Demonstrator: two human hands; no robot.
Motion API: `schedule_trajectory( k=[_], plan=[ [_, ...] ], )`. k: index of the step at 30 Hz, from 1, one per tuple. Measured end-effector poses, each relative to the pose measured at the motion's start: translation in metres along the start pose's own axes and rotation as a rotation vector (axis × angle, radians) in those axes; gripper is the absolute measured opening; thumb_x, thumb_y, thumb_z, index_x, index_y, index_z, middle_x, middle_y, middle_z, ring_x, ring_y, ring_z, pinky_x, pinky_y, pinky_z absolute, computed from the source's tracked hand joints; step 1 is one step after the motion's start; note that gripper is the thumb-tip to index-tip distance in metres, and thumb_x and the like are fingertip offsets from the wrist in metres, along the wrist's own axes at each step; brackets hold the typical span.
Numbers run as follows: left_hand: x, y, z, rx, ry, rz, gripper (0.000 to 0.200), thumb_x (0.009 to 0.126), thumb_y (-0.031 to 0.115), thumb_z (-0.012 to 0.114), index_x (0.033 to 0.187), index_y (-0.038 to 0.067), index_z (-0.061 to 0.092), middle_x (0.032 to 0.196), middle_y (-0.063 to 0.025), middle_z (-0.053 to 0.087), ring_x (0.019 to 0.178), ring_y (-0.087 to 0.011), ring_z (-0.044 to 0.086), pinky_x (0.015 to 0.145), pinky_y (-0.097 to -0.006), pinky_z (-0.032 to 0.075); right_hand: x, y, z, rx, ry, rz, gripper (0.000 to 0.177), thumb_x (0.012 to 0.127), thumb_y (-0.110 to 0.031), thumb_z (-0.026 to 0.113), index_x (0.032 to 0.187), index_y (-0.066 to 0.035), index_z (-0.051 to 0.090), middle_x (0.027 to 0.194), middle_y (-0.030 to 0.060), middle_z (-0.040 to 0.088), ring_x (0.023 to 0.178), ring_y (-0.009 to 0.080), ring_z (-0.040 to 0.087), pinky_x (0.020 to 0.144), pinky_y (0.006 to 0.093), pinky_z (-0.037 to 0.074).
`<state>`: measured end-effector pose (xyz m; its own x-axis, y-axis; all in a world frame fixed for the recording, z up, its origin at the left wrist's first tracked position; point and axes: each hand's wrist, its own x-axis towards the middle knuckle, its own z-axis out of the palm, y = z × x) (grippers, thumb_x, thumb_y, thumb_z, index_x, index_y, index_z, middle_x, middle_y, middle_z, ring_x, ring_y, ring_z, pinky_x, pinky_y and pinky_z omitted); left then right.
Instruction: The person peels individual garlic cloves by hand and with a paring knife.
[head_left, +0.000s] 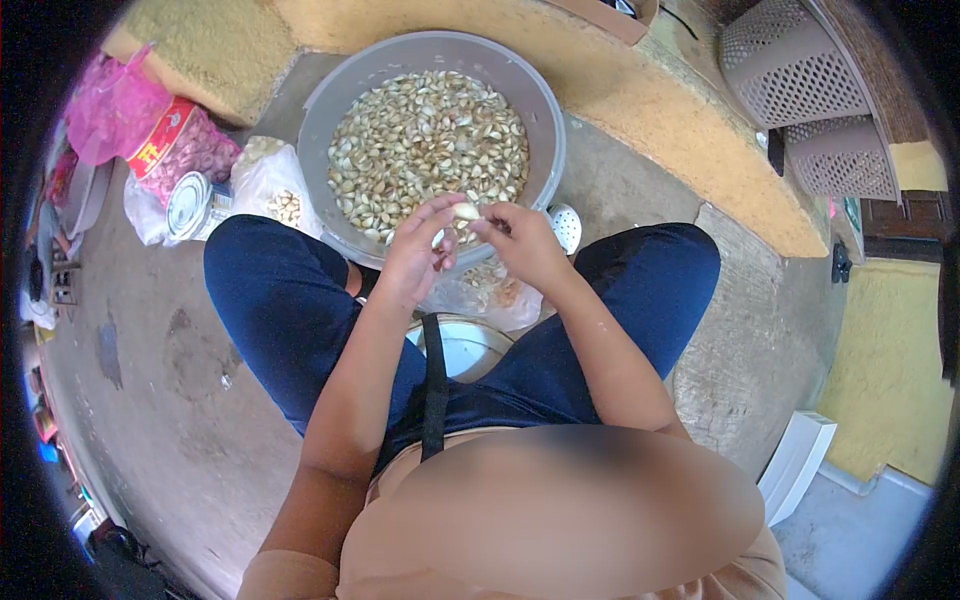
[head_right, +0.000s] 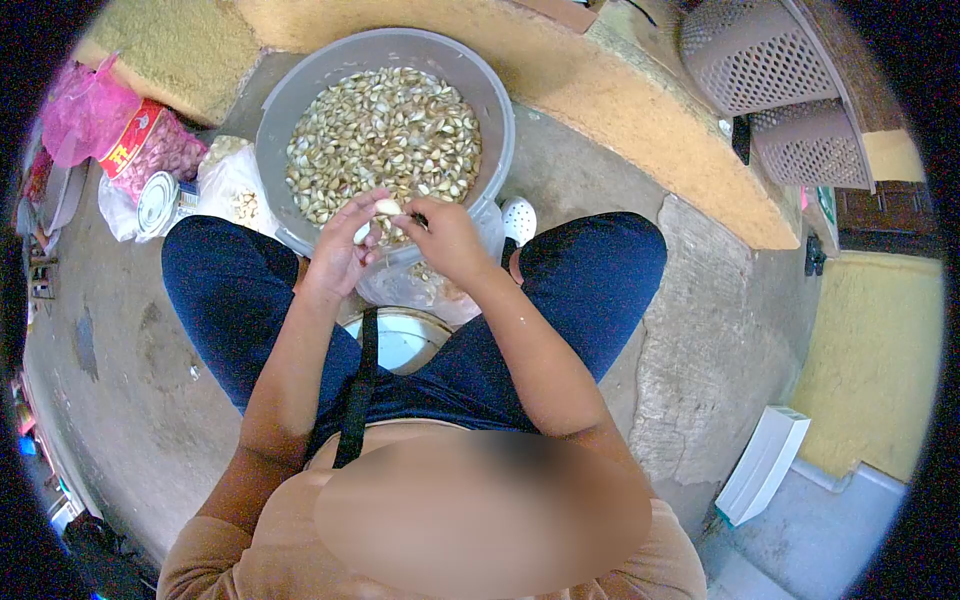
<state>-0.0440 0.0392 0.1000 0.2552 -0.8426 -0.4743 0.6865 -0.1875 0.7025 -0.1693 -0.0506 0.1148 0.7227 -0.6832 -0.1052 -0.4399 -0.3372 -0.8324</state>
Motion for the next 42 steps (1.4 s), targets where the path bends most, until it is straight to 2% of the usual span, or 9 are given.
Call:
schedule_trajectory(
  k=[3, 6, 9, 12, 15, 21, 30, 37, 42],
  plan=[
    [0.001, -0.002, -0.003, 0.091, -0.019, -0.007, 0.026, 0.083, 0.018, 0.050, 0.106, 0.005, 0.050, 0.070, 0.0048, 0.045, 0.053, -0.0022, 0.037, 0.041, -0.0160, 0.029, 0.001, 0.006, -0.004, 0.003, -0.036, -0.147, 0.019, 0.074, -0.019, 0.059, 0.078, -0.001, 0.059, 0.069, 0.0142, 0.056, 0.060, 0.0255, 0.053, 0.057, 0.0329, 0.041],
    [0.005, -0.005, -0.012, 0.011, -0.106, -0.035, 0.026, 0.082, 0.019, 0.052, 0.104, 0.004, 0.050, 0.070, 0.0037, 0.046, 0.051, -0.0022, 0.037, 0.040, -0.0155, 0.030, 0.002, 0.012, -0.006, 0.122, -0.126, -0.199, 0.016, 0.078, -0.018, 0.058, 0.079, -0.001, 0.058, 0.062, 0.0031, 0.053, 0.054, 0.0094, 0.046, 0.048, 0.0242, 0.037],
    [0.005, -0.007, -0.013, -0.148, -0.186, -0.063, 0.027, 0.082, 0.022, 0.053, 0.102, 0.003, 0.050, 0.073, 0.0019, 0.049, 0.051, -0.0020, 0.036, 0.040, -0.0150, 0.031, 0.000, 0.004, -0.012, 0.400, -0.246, -0.130, 0.016, 0.079, -0.019, 0.057, 0.076, -0.003, 0.059, 0.062, 0.0000, 0.052, 0.051, 0.0064, 0.043, 0.045, 0.0208, 0.035],
    [0.004, -0.008, -0.015, -0.262, -0.292, -0.067, 0.029, 0.083, 0.024, 0.053, 0.101, 0.002, 0.050, 0.077, 0.0002, 0.051, 0.052, -0.0019, 0.036, 0.040, -0.0146, 0.032, -0.003, -0.004, -0.018, 0.610, -0.352, 0.179, 0.019, 0.078, -0.021, 0.057, 0.072, -0.003, 0.058, 0.064, 0.0012, 0.055, 0.057, 0.0112, 0.050, 0.052, 0.0258, 0.040],
    [0.006, -0.010, -0.015, -0.306, -0.324, -0.087, 0.030, 0.083, 0.025, 0.052, 0.101, 0.002, 0.050, 0.077, -0.0009, 0.051, 0.053, -0.0017, 0.037, 0.040, -0.0150, 0.032, -0.001, 0.003, -0.014, 0.686, -0.302, 0.239, 0.018, 0.078, -0.019, 0.055, 0.072, -0.003, 0.058, 0.063, 0.0006, 0.054, 0.055, 0.0097, 0.048, 0.051, 0.0231, 0.037],
    [-0.002, -0.004, 0.007, -0.158, -0.092, -0.079, 0.028, 0.083, 0.024, 0.051, 0.101, 0.003, 0.048, 0.071, 0.0002, 0.048, 0.053, -0.0034, 0.038, 0.038, -0.0172, 0.030, 0.001, 0.019, 0.000, 0.415, 0.008, -0.013, 0.017, 0.074, -0.017, 0.055, 0.072, -0.001, 0.056, 0.061, 0.0047, 0.054, 0.056, 0.0121, 0.048, 0.052, 0.0256, 0.038],
    [0.007, -0.014, 0.001, 0.156, -0.028, -0.007, 0.027, 0.083, 0.023, 0.053, 0.101, 0.003, 0.049, 0.061, 0.0024, 0.042, 0.048, -0.0043, 0.039, 0.039, -0.0180, 0.034, 0.002, 0.020, -0.004, 0.262, -0.044, -0.016, 0.017, 0.072, -0.016, 0.053, 0.069, 0.001, 0.055, 0.058, 0.0083, 0.052, 0.056, 0.0134, 0.049, 0.053, 0.0273, 0.038],
    [0.004, -0.012, 0.008, 0.029, -0.082, -0.057, 0.018, 0.085, 0.024, 0.049, 0.086, 0.006, 0.049, 0.059, 0.0027, 0.040, 0.047, -0.0048, 0.037, 0.039, -0.0181, 0.033, 0.005, 0.015, -0.009, 0.738, -0.168, 0.292, 0.017, 0.073, -0.014, 0.048, 0.059, -0.004, 0.050, 0.054, 0.0030, 0.051, 0.040, 0.0070, 0.041, 0.038, 0.0214, 0.034],
    [0.004, -0.014, 0.003, -0.136, -0.145, -0.107, 0.022, 0.086, 0.025, 0.047, 0.094, 0.004, 0.047, 0.067, 0.0017, 0.044, 0.049, -0.0031, 0.035, 0.036, -0.0158, 0.029, 0.004, 0.014, -0.008, 0.926, -0.176, 0.312, 0.017, 0.073, -0.013, 0.046, 0.058, -0.006, 0.045, 0.051, 0.0034, 0.048, 0.038, 0.0071, 0.037, 0.035, 0.0211, 0.031]
  ],
)
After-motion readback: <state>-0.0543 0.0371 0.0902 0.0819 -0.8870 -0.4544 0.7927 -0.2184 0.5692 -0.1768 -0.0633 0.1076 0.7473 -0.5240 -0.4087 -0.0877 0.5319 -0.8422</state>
